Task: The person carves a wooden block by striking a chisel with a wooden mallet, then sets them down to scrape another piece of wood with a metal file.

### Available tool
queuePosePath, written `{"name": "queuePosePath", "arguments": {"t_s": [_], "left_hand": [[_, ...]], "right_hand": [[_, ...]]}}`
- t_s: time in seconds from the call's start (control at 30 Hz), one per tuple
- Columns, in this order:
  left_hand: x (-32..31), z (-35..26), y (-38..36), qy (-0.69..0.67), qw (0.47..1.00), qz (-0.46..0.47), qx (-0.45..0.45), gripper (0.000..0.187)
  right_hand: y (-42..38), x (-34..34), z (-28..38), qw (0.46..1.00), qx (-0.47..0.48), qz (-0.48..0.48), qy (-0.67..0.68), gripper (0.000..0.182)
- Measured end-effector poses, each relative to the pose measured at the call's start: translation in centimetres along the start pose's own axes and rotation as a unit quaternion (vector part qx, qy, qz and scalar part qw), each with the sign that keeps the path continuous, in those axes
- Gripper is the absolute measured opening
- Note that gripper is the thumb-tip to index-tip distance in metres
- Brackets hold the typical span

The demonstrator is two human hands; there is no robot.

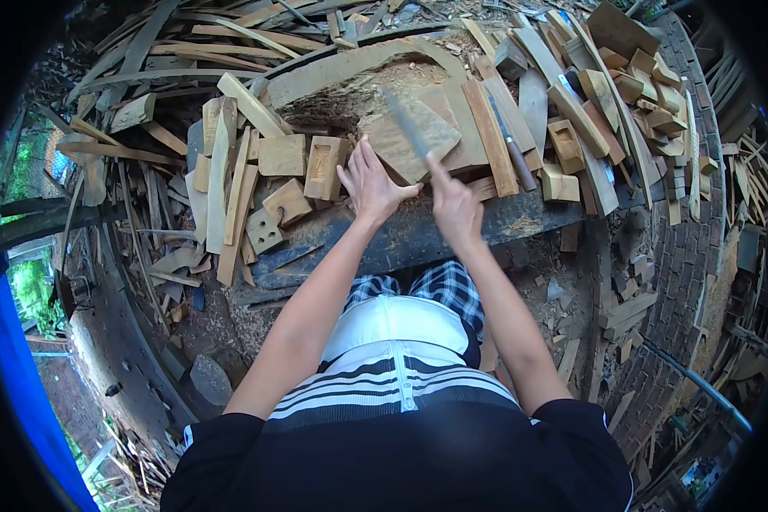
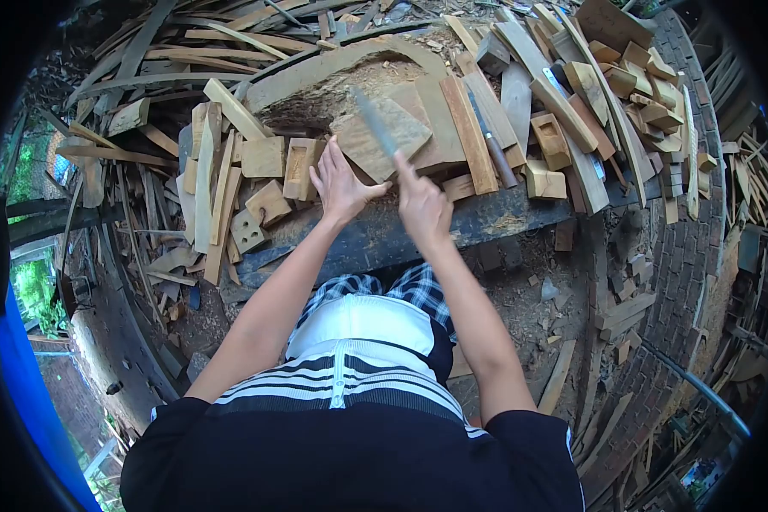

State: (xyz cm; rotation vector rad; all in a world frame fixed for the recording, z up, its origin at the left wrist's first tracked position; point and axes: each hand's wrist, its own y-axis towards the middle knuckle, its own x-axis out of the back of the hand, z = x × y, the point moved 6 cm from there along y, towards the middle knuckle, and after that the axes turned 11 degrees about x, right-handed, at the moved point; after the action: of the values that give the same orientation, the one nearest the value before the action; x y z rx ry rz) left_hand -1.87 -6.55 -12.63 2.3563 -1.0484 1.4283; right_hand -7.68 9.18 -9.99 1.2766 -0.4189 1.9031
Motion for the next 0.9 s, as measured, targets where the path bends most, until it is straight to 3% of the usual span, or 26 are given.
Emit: {"name": "queuePosePath", "arguments": {"t_s": [0.1,0.2,0.33,0.47,0.5,0.57,0.7,0.77,0.87,0.9], "left_hand": [[-0.1,0.1,-0.1,-0.004,1.000,-0.013,-0.006,0.136],[-0.1,0.1,-0.2,0.005,1.000,-0.011,-0.006,0.137],[0.1,-0.2,0.0,0.013,1.000,-0.014,-0.001,0.136],[0.1,-0.1,-0.1,0.007,1.000,-0.012,-0.003,0.137],[0.0,0.0,-0.2,0.007,1.000,-0.009,-0.005,0.137],[-0.2,0.0,-0.3,-0.001,1.000,-0.014,-0.020,0.136],[0.0,-0.2,-0.4,0.005,1.000,-0.011,-0.006,0.135],[0.2,-0.1,-0.2,0.004,1.000,-0.011,-0.004,0.135],[0.0,0.0,-0.3,0.001,1.000,-0.006,-0.001,0.135],[0.0,0.1,-0.4,0.003,1.000,-0.007,-0.006,0.135]], "right_hand": [[-0.9,0.5,0.8,0.996,0.009,0.085,-0.005,0.047],[2.3,0.4,-3.0,0.999,-0.010,-0.028,-0.012,0.043],[1.2,-0.3,-1.5,0.997,0.001,-0.063,0.044,0.045],[-2.0,0.1,1.9,0.997,0.043,0.063,0.005,0.049],[-1.0,-0.1,0.3,0.999,0.049,0.007,0.007,0.047],[1.7,0.4,-2.6,1.000,-0.009,-0.012,0.007,0.045],[1.4,-0.7,-2.4,0.998,-0.019,-0.040,0.053,0.046],[-1.3,-0.6,0.8,0.998,0.009,-0.005,0.060,0.047],[-1.8,-0.1,1.4,0.998,0.033,0.051,0.023,0.048],[-0.6,-0.1,-0.2,0.999,0.014,0.030,0.041,0.046]]}}
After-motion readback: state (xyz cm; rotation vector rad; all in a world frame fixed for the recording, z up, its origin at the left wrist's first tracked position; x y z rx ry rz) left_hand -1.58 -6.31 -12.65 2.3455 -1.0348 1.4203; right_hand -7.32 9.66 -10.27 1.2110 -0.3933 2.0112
